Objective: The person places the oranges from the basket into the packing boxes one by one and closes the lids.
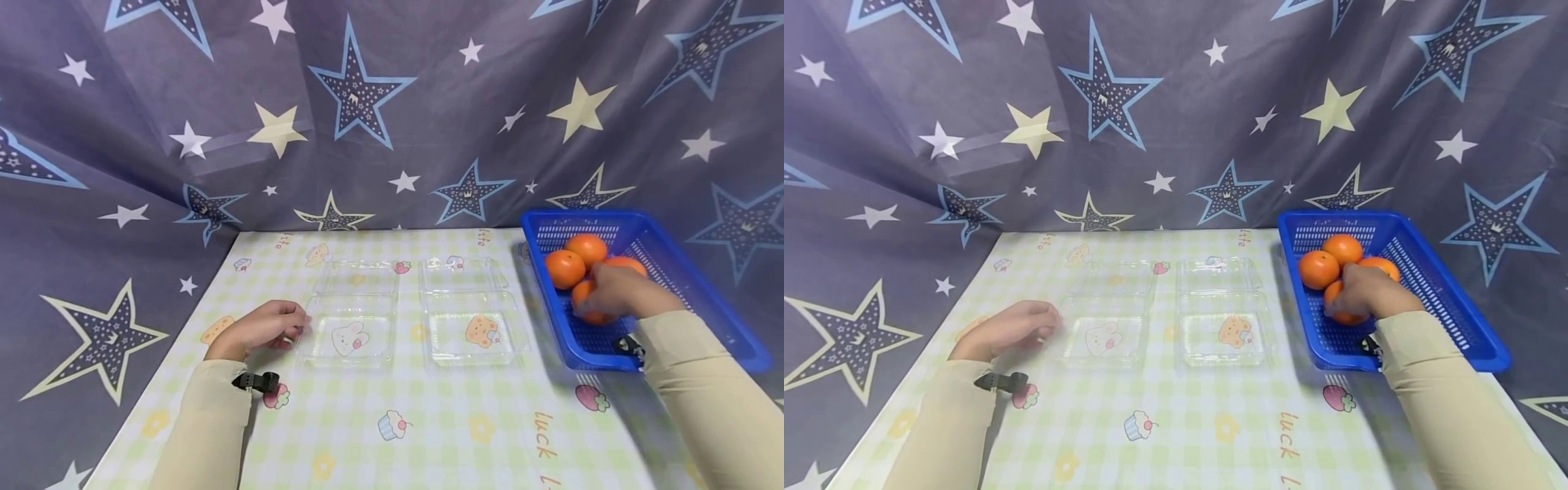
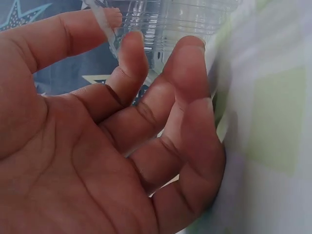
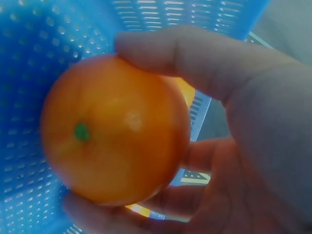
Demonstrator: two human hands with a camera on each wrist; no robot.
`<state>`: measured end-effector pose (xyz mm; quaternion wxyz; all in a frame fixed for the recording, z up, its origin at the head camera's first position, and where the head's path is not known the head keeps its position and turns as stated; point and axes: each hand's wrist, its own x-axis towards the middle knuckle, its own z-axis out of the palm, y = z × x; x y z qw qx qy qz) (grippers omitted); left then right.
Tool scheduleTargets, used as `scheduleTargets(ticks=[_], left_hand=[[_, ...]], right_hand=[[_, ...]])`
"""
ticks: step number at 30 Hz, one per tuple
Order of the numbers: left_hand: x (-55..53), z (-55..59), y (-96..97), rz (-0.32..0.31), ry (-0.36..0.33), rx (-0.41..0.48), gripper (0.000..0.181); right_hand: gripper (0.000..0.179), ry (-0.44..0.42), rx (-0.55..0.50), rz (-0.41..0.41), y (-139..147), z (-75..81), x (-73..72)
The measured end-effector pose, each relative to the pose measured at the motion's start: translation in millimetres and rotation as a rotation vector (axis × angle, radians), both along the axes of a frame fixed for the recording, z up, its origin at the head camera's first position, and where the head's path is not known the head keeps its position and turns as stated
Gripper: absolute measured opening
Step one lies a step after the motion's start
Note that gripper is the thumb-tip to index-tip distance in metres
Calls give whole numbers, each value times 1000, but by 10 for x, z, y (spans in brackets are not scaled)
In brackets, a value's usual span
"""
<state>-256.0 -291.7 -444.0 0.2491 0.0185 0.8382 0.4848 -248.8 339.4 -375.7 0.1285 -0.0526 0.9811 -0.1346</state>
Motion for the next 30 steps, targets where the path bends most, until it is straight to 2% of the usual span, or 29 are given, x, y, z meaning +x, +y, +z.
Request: scheduleTargets(ticks=[7,10,14,17,23,30], left_hand=[[11,-44,-47,23,19,40,30],[19,-65,-72,24,27,60,32],[27,-84,-93,14,33,96,32],[40,-78,-96,8,37,114,33],[57,-54,-91,14,38,99,30],[57,-65,-101,30,21,95,30]], right_hand=[[79,-51,-108,1,72,-5,17],[90,-16,-88,14,88,-6,14],[86,62,-26,28,85,4,-1],[77,79,-19,27,77,11,-7],[73,75,-56,-16,81,37,7],[76,71,-105,-19,98,86,28]])
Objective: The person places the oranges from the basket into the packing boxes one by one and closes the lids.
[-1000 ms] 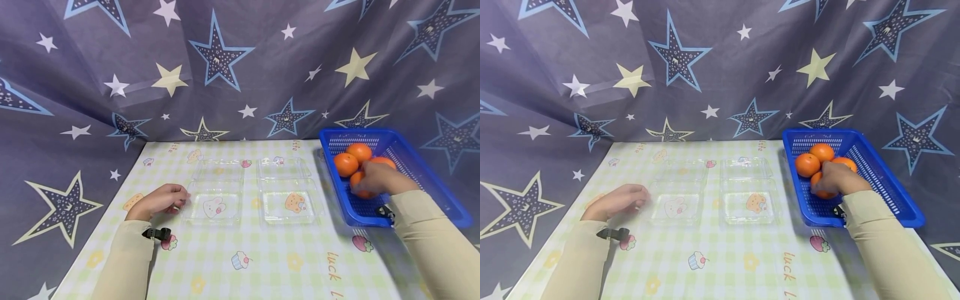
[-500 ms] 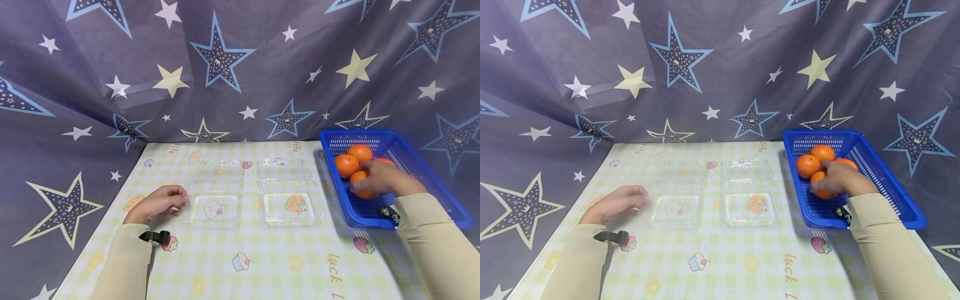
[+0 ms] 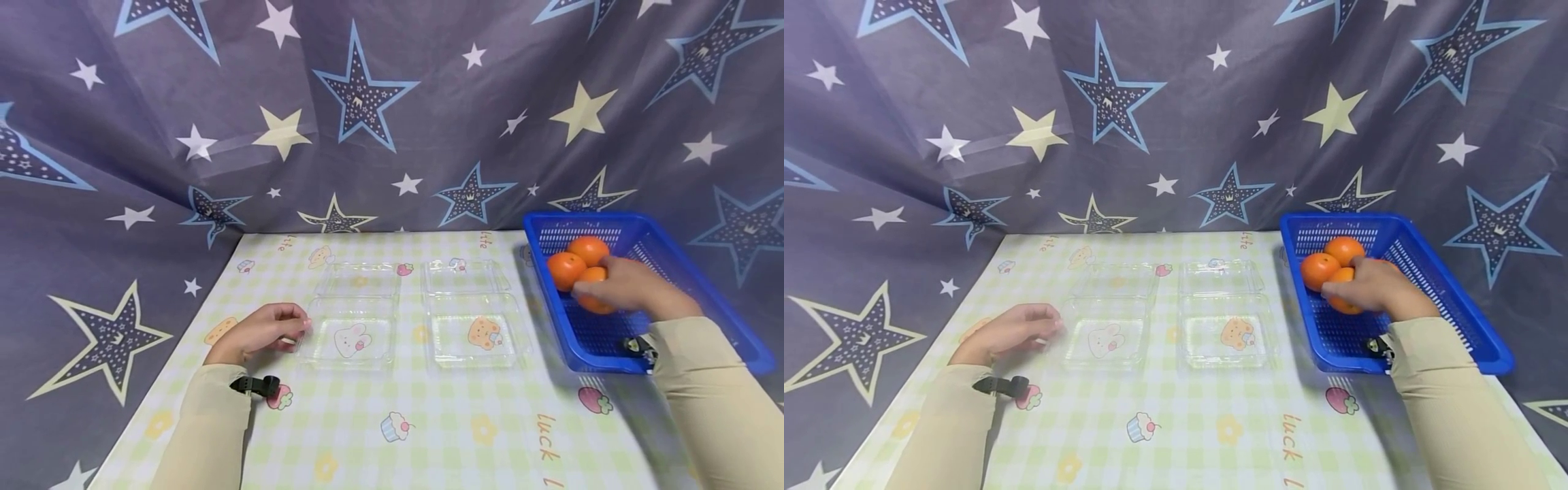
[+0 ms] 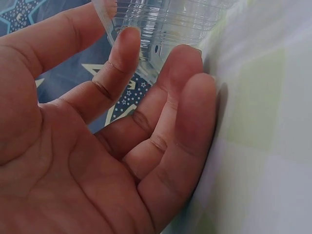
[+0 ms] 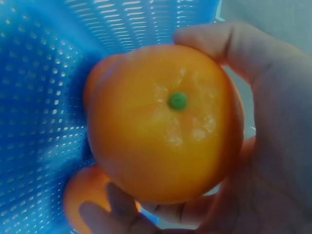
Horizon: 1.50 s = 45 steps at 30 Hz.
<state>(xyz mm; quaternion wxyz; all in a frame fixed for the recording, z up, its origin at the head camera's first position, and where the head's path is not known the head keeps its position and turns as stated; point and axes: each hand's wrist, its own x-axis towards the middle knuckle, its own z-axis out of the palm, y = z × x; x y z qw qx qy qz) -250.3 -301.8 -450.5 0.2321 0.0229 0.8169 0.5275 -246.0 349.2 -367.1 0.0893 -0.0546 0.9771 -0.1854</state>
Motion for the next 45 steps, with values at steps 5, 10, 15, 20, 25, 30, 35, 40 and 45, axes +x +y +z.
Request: scheduleTargets(ticks=[5,10,15,20,25,30,35,40,45], left_hand=[[3,-5,21,16,-12,0,32],[-3,-8,36,27,-19,-4,30],[-2,-17,37,38,-26,6,28],[9,-19,26,23,-26,25,31],[11,-16,22,7,-6,33,31],[27,8,35,12,-6,37,31],[36,9,38,17,-2,35,33],[43,7,38,18,2,26,33],[46,13,44,18,1,22,32]], right_hand=[[74,15,-41,-37,-18,22,3],[81,16,-49,-81,-62,64,13],[90,-8,-57,-122,-103,117,24],[103,-5,-46,-140,-113,179,31],[103,-9,-44,-140,-133,247,57],[99,8,-86,-155,-132,276,85],[88,37,-157,-189,-107,269,114],[74,69,-227,-198,-127,296,177],[66,82,-285,-190,-159,342,243]])
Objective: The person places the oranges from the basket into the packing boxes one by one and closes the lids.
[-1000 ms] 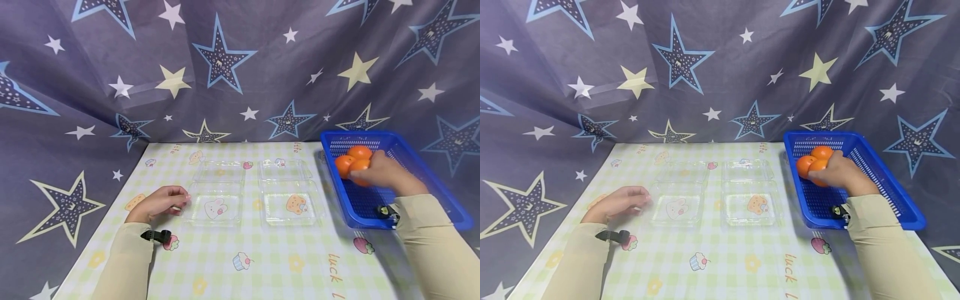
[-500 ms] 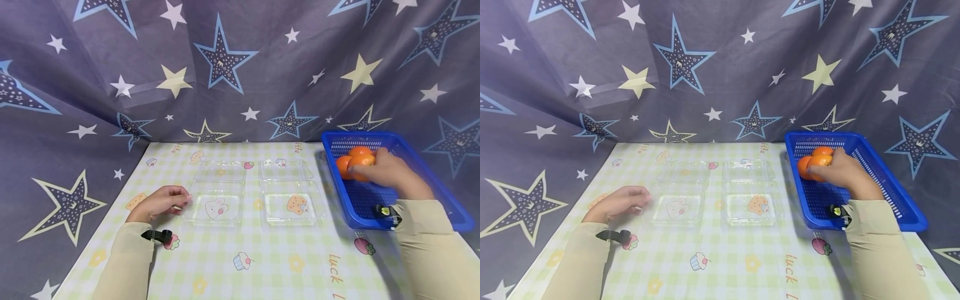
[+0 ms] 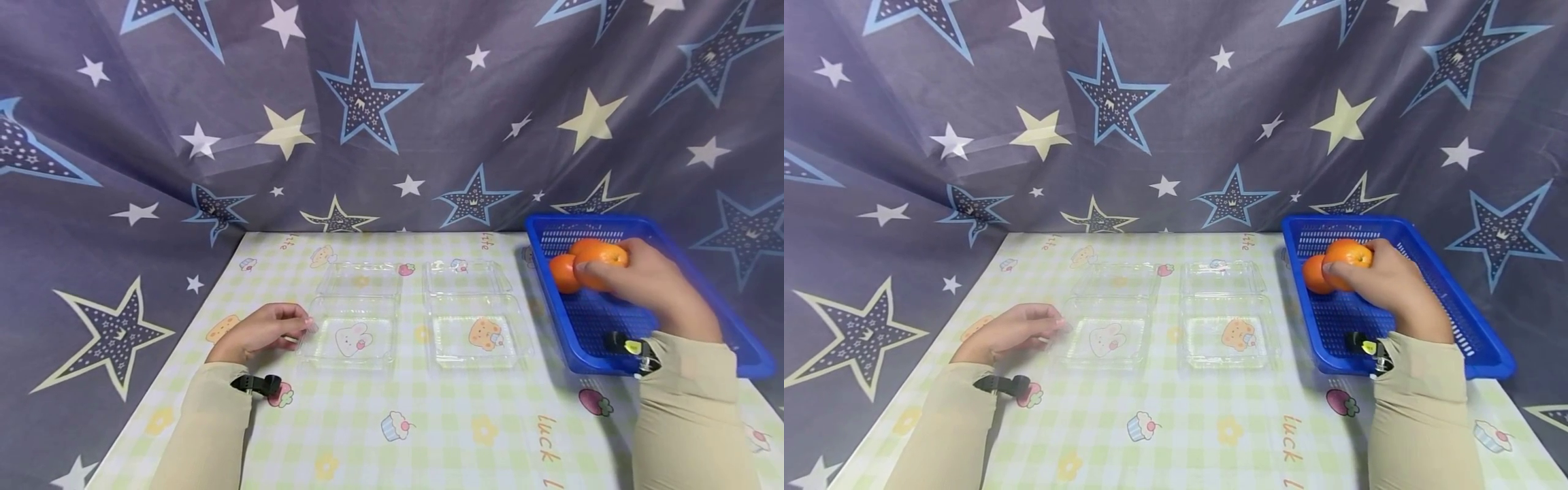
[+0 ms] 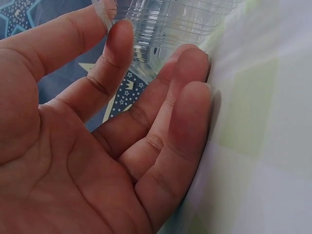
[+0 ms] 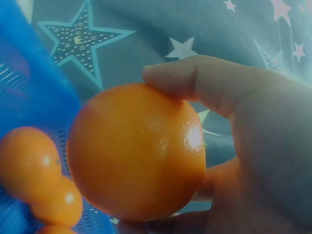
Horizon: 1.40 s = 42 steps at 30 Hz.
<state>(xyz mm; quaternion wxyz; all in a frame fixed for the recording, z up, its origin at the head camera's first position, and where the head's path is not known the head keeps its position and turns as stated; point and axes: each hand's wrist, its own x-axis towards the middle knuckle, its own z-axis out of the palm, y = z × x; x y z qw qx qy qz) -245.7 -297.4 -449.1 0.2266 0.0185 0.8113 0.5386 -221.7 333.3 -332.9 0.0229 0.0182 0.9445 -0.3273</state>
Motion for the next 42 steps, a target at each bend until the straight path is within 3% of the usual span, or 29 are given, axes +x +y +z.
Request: scheduleTargets(ticks=[4,12,21,36,42], left_hand=[[-13,-30,-12,3,-4,5,31],[-42,-92,-49,6,6,2,35],[-40,-76,-20,-4,11,7,39],[7,-36,-36,-6,11,26,38],[-2,-71,-47,-11,31,19,36]], right_hand=[[63,7,-22,2,-31,5,48],[76,13,-24,-38,-67,17,151],[78,44,2,-63,-123,85,246],[88,143,73,-50,-366,194,271],[90,163,81,-44,-451,174,265]])
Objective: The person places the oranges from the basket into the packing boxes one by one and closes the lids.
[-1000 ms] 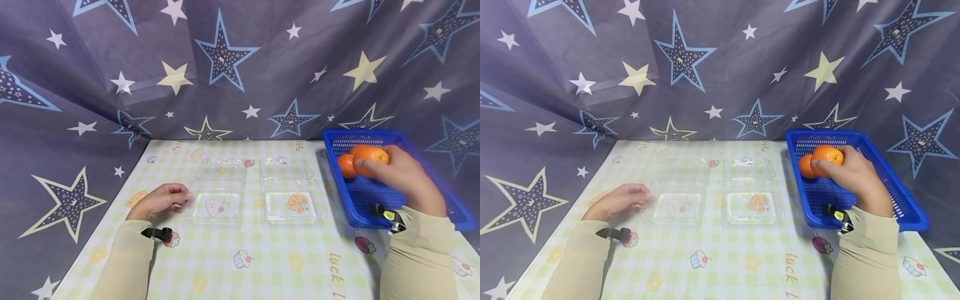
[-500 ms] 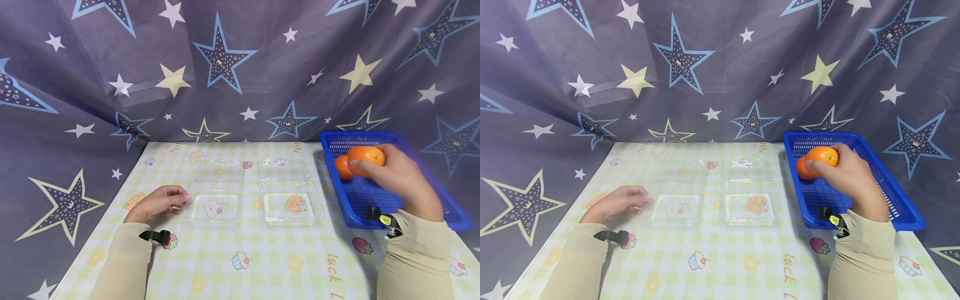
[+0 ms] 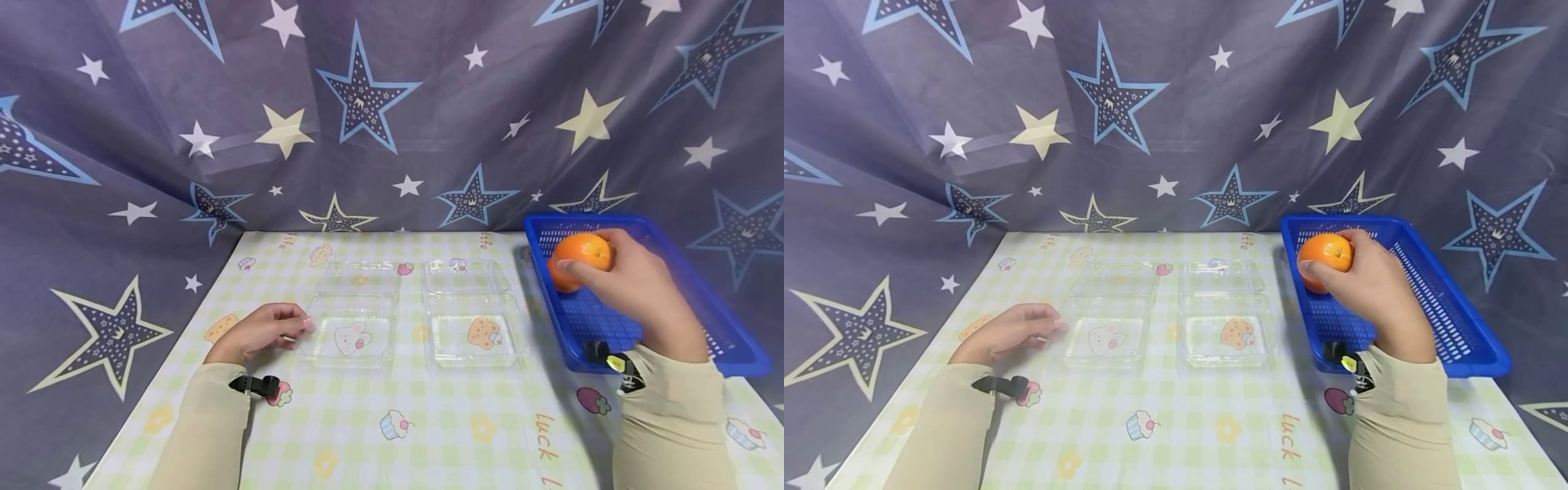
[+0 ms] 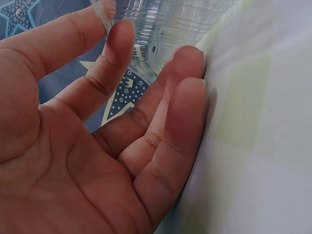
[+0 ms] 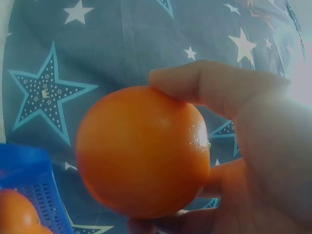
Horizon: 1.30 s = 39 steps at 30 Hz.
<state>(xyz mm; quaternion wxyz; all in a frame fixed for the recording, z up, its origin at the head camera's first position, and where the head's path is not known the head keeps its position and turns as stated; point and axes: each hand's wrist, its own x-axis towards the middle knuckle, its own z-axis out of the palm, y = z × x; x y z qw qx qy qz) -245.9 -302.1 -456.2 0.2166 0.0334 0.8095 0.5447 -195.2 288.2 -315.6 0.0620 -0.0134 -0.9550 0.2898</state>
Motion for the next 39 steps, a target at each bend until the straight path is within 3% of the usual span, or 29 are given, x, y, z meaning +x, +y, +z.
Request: scheduleTargets(ticks=[16,26,30,39], left_hand=[[-10,-10,-7,17,-7,-13,37],[30,16,11,-14,11,7,36],[44,13,20,-23,12,17,37],[41,19,-4,-10,11,15,36]], right_hand=[[82,86,37,66,-322,18,15],[74,179,24,149,-527,-36,27],[78,174,28,175,-614,-73,30],[73,206,48,239,-817,-131,-89]])
